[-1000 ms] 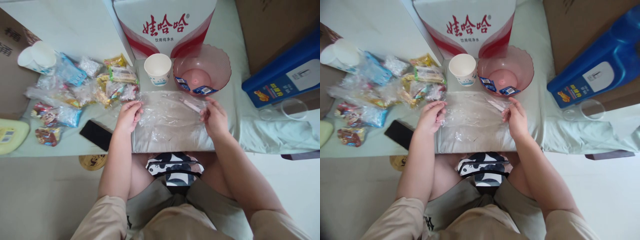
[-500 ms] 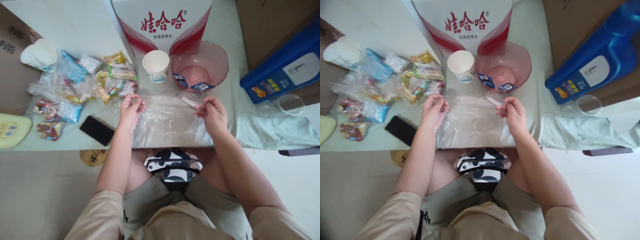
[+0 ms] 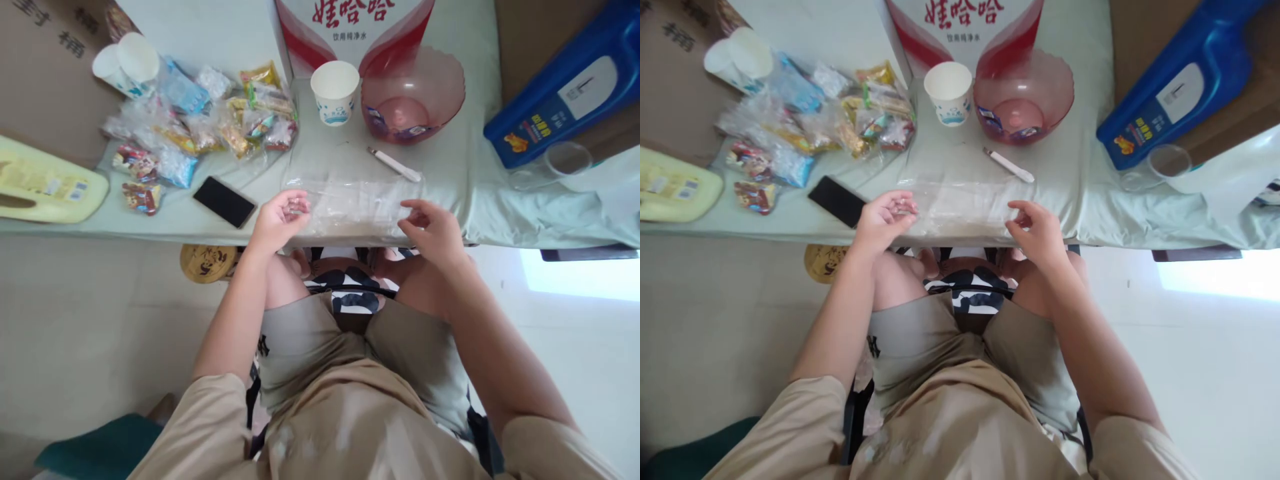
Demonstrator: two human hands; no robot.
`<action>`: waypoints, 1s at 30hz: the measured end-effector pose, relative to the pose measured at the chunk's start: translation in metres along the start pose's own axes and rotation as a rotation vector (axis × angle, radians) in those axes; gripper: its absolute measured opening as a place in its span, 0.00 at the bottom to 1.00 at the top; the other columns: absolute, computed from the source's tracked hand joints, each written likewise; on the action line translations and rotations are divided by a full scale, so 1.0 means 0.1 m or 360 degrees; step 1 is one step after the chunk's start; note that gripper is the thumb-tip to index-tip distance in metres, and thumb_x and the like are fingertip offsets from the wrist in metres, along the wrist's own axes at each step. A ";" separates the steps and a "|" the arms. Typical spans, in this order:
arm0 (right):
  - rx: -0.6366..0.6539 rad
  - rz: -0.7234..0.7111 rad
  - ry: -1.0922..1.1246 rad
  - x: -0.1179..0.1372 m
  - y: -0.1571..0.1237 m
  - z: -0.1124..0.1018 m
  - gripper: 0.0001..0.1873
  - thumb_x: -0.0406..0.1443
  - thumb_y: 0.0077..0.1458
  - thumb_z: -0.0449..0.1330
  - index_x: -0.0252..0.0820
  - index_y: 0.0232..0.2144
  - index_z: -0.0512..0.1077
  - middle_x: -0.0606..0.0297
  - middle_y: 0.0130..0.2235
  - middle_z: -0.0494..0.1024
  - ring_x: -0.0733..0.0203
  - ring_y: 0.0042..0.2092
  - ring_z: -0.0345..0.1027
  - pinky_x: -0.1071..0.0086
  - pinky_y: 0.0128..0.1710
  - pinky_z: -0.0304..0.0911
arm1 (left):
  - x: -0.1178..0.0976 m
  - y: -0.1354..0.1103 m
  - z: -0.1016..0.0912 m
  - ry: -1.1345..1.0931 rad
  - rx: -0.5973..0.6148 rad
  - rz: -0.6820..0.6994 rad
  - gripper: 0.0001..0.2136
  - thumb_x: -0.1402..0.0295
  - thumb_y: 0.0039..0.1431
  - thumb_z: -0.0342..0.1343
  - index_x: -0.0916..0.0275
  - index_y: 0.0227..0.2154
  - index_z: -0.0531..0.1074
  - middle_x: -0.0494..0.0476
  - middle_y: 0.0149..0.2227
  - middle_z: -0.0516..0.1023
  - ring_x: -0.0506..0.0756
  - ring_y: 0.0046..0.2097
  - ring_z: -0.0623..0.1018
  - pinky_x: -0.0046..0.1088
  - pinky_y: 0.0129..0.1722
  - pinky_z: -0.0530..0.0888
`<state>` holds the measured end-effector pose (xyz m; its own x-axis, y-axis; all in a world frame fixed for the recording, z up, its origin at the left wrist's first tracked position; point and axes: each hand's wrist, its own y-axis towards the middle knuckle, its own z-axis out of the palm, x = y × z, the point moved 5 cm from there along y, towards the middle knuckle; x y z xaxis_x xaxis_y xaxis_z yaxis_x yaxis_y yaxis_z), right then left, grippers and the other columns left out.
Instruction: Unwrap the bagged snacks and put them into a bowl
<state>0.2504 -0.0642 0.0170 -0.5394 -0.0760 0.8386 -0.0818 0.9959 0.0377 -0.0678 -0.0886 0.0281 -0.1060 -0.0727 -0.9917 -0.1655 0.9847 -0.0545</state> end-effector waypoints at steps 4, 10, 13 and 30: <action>-0.0243 -0.0209 -0.0339 0.08 -0.47 -0.17 0.07 0.41 0.54 0.64 0.47 0.32 0.80 0.58 0.40 0.72 0.51 0.42 0.72 0.50 0.46 0.71 | -0.05 -0.42 -0.08 0.0442 0.0023 0.0111 0.13 0.70 0.47 0.68 0.58 0.39 0.82 0.52 0.33 0.75 0.51 0.34 0.74 0.29 0.39 0.74; -0.0206 -0.0547 -0.0281 0.22 -0.76 -0.37 0.06 0.40 0.54 0.65 0.49 0.28 0.74 0.57 0.42 0.78 0.38 0.57 0.71 0.41 0.57 0.65 | -0.13 -0.58 -0.13 0.0623 0.0034 0.0196 0.07 0.64 0.47 0.72 0.57 0.23 0.79 0.57 0.40 0.73 0.59 0.49 0.76 0.40 0.55 0.74; 0.0165 -0.0280 0.0212 0.17 -0.75 -0.41 0.08 0.41 0.58 0.64 0.49 0.29 0.70 0.67 0.25 0.75 0.52 0.32 0.76 0.55 0.37 0.74 | -0.22 -0.54 -0.12 0.0259 0.0112 0.0110 0.17 0.54 0.47 0.72 0.59 0.21 0.75 0.60 0.42 0.77 0.61 0.50 0.78 0.40 0.51 0.77; 0.1688 0.0244 0.1196 0.52 -0.65 0.79 0.16 0.48 0.56 0.69 0.41 0.34 0.77 0.70 0.24 0.76 0.68 0.23 0.67 0.74 0.22 0.64 | -0.40 0.11 0.42 -0.0238 0.0781 -0.0742 0.17 0.54 0.54 0.69 0.62 0.37 0.78 0.52 0.19 0.74 0.50 0.18 0.72 0.23 0.18 0.63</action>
<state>0.1614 -0.1363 0.0147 -0.0337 0.4228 0.9056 -0.8638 0.4435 -0.2392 -0.0244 -0.0680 0.0624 0.0106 -0.5178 -0.8554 0.3054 0.8163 -0.4903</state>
